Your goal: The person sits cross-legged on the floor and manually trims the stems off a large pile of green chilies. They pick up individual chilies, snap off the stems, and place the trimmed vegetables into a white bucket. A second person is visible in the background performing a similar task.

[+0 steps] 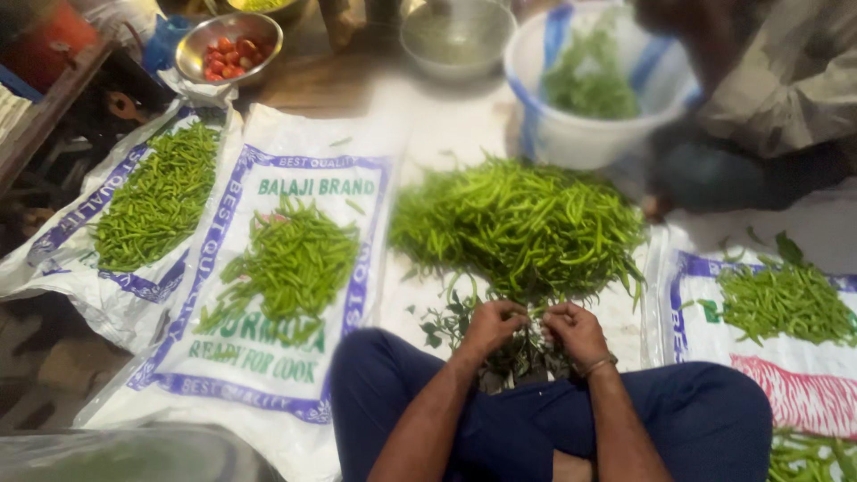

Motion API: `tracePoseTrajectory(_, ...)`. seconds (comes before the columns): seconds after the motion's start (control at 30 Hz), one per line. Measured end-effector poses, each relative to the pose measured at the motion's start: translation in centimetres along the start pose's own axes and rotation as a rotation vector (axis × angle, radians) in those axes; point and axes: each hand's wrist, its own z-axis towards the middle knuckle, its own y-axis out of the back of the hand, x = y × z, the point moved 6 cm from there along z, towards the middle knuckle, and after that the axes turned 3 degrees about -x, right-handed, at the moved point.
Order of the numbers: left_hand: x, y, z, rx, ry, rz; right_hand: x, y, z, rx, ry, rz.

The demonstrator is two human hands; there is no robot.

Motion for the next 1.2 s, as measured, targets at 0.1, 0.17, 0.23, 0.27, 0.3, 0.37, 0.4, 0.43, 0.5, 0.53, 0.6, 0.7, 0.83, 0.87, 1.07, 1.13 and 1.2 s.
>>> tracePoseTrajectory(0.1,0.5,-0.7,0.0,0.026,0.043,-0.012,0.5,0.0,0.1,-0.110,0.155,-0.236)
tracePoseTrajectory(0.17,0.8,-0.7,0.1,0.062,0.141,-0.073,1.1,0.2,-0.3,-0.184,0.084,-0.312)
tracePoseTrajectory(0.23,1.3,-0.8,0.1,0.117,0.285,-0.163,1.0,0.1,-0.5,-0.178,0.020,-0.286)
tracePoseTrajectory(0.27,1.2,-0.8,0.0,0.125,0.300,-0.196,0.6,-0.1,-0.2,-0.137,-0.008,-0.220)
tracePoseTrajectory(0.3,1.2,-0.8,0.1,0.131,0.313,-0.230,0.1,-0.1,0.2,-0.095,-0.033,-0.156)
tracePoseTrajectory(0.37,0.7,-0.7,0.2,0.130,0.250,-0.208,-0.6,0.1,0.6,-0.062,-0.004,-0.090)
tracePoseTrajectory(0.4,0.3,-0.4,0.1,0.123,0.174,-0.151,-0.9,0.1,0.8,-0.044,0.011,-0.058)
tracePoseTrajectory(0.43,-0.1,-0.3,0.0,0.118,0.099,-0.094,-1.2,0.1,1.0,-0.031,0.005,-0.064)
tracePoseTrajectory(0.5,-0.2,-0.1,0.1,0.098,0.079,-0.009,-1.5,-0.2,1.0,-0.006,-0.006,-0.076)
tracePoseTrajectory(0.53,-0.4,-0.1,0.2,0.089,0.068,0.034,-1.4,-0.3,0.9,-0.016,0.004,-0.097)
tracePoseTrajectory(0.6,-0.3,-0.1,0.2,0.080,0.107,0.053,-0.9,-0.6,0.8,-0.033,0.026,-0.140)
tracePoseTrajectory(0.7,0.3,0.0,0.2,0.030,0.115,0.108,-0.6,-0.3,0.3,-0.157,0.073,-0.361)
tracePoseTrajectory(0.83,2.7,-1.2,0.6,0.107,0.109,0.592,-1.7,0.4,1.5,-0.186,0.169,-0.993)
tracePoseTrajectory(0.87,3.0,0.3,1.0,-0.070,0.154,0.471,-1.8,1.8,1.3,-0.276,0.139,-0.945)
tracePoseTrajectory(1.07,5.6,13.1,1.2,-1.036,0.517,-0.228,2.6,12.0,-0.1,-0.784,0.063,0.502)
tracePoseTrajectory(1.13,7.6,13.5,3.3,-0.884,0.698,-0.025,1.3,10.3,1.5,-0.628,-0.075,0.510)
tracePoseTrajectory(1.2,8.0,10.1,5.7,-0.575,0.455,0.211,-0.3,9.1,2.0,-0.540,-0.136,0.346)
